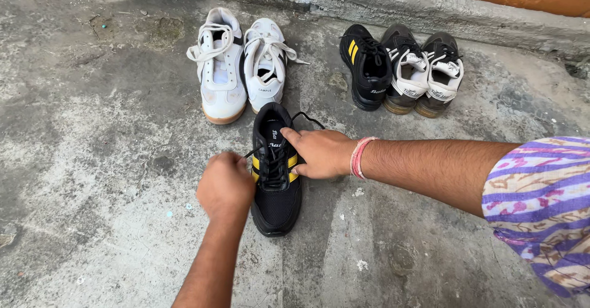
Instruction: The person unlaces a white sneaker, then picks up a black sneaker and begins to lace it. The hands thread the laces through the eyelets and pull them tight, but the final tied state is not shown.
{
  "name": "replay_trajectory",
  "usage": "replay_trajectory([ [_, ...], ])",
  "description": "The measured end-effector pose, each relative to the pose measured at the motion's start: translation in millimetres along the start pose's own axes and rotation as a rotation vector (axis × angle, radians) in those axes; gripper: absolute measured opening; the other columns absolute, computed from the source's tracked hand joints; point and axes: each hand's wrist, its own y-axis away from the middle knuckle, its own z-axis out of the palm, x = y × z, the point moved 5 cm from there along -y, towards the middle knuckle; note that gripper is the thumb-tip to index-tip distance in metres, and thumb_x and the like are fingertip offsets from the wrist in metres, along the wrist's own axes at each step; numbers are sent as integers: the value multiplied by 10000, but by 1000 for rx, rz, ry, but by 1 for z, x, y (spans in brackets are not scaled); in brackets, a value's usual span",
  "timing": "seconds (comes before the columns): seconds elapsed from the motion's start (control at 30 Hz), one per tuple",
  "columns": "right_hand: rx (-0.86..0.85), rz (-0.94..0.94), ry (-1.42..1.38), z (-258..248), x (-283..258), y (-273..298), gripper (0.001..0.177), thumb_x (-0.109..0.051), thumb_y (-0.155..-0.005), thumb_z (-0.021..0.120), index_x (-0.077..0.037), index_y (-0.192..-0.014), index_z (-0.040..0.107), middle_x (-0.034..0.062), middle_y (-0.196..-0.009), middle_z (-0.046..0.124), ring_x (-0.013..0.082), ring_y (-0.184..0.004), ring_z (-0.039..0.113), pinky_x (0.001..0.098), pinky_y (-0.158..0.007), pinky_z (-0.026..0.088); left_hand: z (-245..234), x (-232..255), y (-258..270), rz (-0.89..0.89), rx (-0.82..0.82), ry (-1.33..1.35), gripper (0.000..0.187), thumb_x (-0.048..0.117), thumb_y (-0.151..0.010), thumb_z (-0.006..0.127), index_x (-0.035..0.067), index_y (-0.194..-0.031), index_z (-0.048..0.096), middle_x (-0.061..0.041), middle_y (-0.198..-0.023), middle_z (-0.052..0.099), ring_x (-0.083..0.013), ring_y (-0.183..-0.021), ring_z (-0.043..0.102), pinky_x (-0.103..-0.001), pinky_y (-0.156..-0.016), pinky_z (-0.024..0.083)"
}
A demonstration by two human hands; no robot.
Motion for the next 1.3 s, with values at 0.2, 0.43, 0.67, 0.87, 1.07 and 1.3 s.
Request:
replay_trajectory([
  [0.2, -37, 21, -4, 2, 2, 0, 927, -357, -887, 727, -57, -1585, 195, 183, -1346, 590, 357, -1195, 634, 450, -986, 534, 4, -32, 4, -87, -28, 38, 181, 286, -954, 661, 150, -1023, 760, -52, -1081, 740, -272, -947, 719, -424, -824, 549],
  [0.43, -32, 43, -21, -3, -4, 5, 880, -359, -900, 726, -40, -1556, 233, 195, -1319, 604, 365, -1178, 641, 455, -981, 539, -6, 14, 2, 213, 40, 244, 282, 253, -845, 723, 135, -1101, 715, -64, -1054, 734, -276, -924, 705, -431, -809, 536],
  [0.67, -39, 45, -4, -1, -5, 6, 886, -325, -911, 711, -6, -1566, 207, 217, -1295, 617, 373, -1128, 672, 444, -952, 560, -2, 21, 4, 97, -73, 232, 195, 292, -915, 713, 105, -963, 737, -75, -865, 759, -292, -820, 730, -432, -751, 551],
  [0.87, -43, 32, -39, -1, -3, 6, 939, -342, -913, 710, -34, -1590, 138, 199, -1348, 579, 357, -1164, 648, 441, -982, 539, -4, -10, -1, 17, 17, 209, 184, 284, -992, 665, 111, -1035, 709, -95, -943, 749, -308, -871, 718, -449, -781, 548],
  [1.07, -7, 28, -39, 2, 2, 14, 847, -355, -940, 658, -168, -1613, 178, 160, -1320, 613, 352, -1159, 655, 461, -983, 528, -17, -6, 2, -22, 80, 268, 403, 287, -920, 660, 142, -1282, 555, -88, -1315, 513, -266, -840, 743, -425, -778, 573],
  [1.3, 22, 13, -171, 7, 8, 10, 807, -286, -923, 682, -222, -1577, 214, 151, -1372, 584, 345, -1229, 617, 456, -1012, 506, -9, 26, 15, -27, -316, -43, 355, 429, -899, 719, 190, -1159, 683, -63, -926, 760, -255, -897, 749, -425, -836, 579],
])
